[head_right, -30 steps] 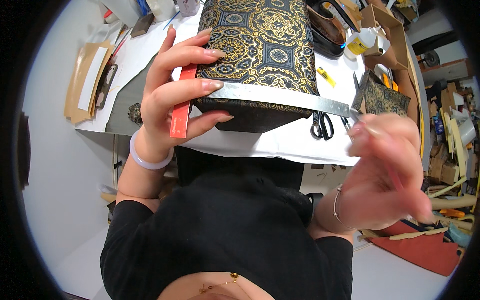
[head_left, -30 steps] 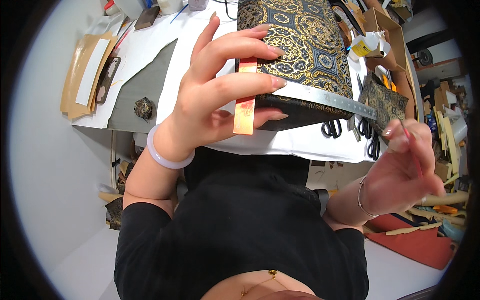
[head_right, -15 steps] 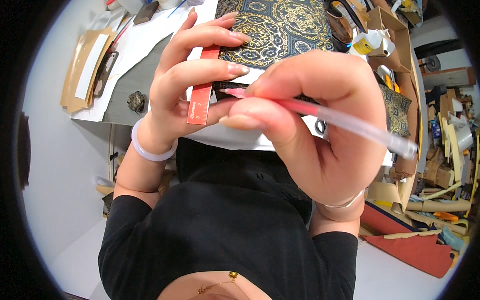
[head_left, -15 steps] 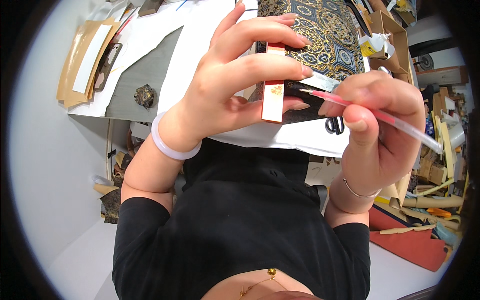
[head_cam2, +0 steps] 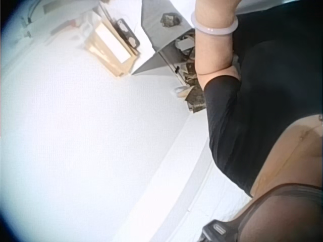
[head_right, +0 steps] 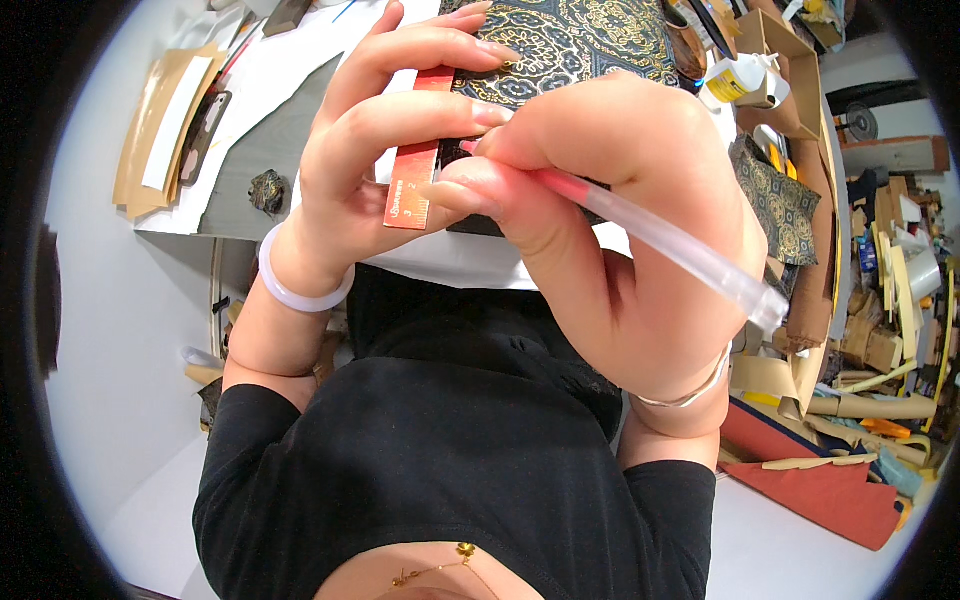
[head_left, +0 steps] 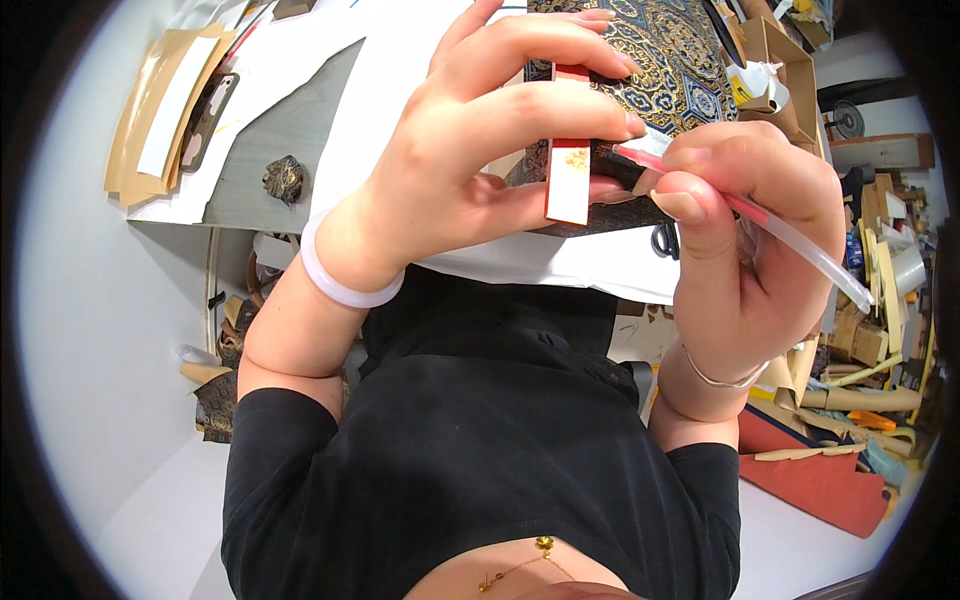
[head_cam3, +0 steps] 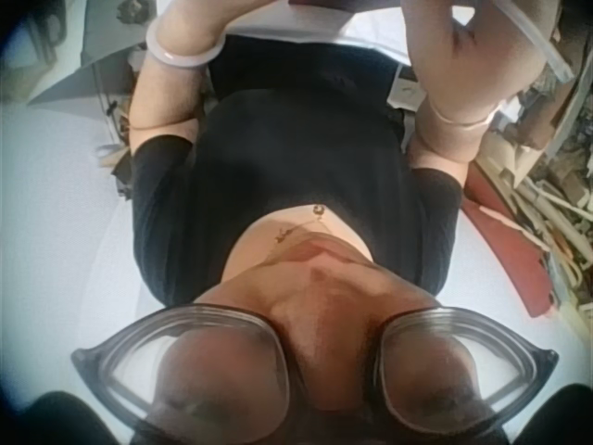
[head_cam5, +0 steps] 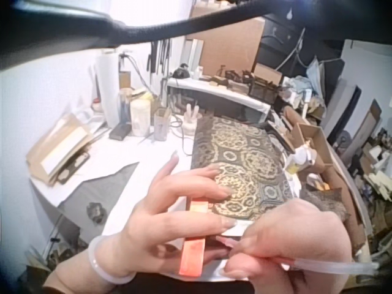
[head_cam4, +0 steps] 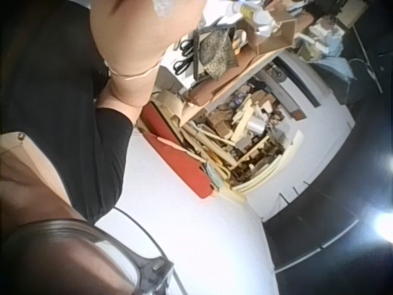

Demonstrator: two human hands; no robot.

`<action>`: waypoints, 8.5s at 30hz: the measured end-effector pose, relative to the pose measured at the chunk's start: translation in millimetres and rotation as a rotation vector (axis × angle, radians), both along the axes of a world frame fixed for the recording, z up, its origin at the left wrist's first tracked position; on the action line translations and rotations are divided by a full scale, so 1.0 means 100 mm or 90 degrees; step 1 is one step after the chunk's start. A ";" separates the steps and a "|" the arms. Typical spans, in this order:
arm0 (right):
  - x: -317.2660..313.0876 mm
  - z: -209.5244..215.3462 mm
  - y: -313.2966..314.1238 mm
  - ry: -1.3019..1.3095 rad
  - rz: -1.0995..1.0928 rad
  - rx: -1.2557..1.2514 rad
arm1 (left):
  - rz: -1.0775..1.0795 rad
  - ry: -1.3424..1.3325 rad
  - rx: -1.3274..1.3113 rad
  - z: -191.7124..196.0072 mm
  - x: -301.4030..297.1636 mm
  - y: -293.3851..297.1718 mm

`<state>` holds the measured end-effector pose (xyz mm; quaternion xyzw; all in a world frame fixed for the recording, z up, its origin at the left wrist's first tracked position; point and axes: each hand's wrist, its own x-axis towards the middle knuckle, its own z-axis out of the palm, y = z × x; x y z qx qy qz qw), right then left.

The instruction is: The person measures a patterned fabric-covered object using a metal ruler and a red L-square, then marks the edges with a pink pen. They smooth the fabric with their fingers and briefly use an iron to press the surface before repeating the measuring and marking steps.

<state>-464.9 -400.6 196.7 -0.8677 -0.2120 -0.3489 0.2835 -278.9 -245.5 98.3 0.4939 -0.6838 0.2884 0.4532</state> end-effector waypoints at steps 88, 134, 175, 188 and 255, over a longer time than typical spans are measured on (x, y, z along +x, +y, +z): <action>-0.23 -0.02 0.28 -0.049 -0.129 -0.132 | 0.042 0.258 0.129 0.30 -0.42 0.10; -0.11 -0.06 0.07 -0.037 -0.045 -0.123 | 0.031 0.235 0.104 0.28 -0.38 0.10; -0.26 -0.18 -0.08 -0.077 -0.239 0.094 | 0.037 0.149 0.086 0.22 -0.32 0.04; -0.45 -0.21 -0.17 -0.099 -0.333 0.099 | 0.047 0.132 0.092 0.23 -0.32 0.06; -0.36 -0.20 -0.01 -0.099 -0.363 0.159 | 0.024 0.182 0.080 0.25 -0.34 0.06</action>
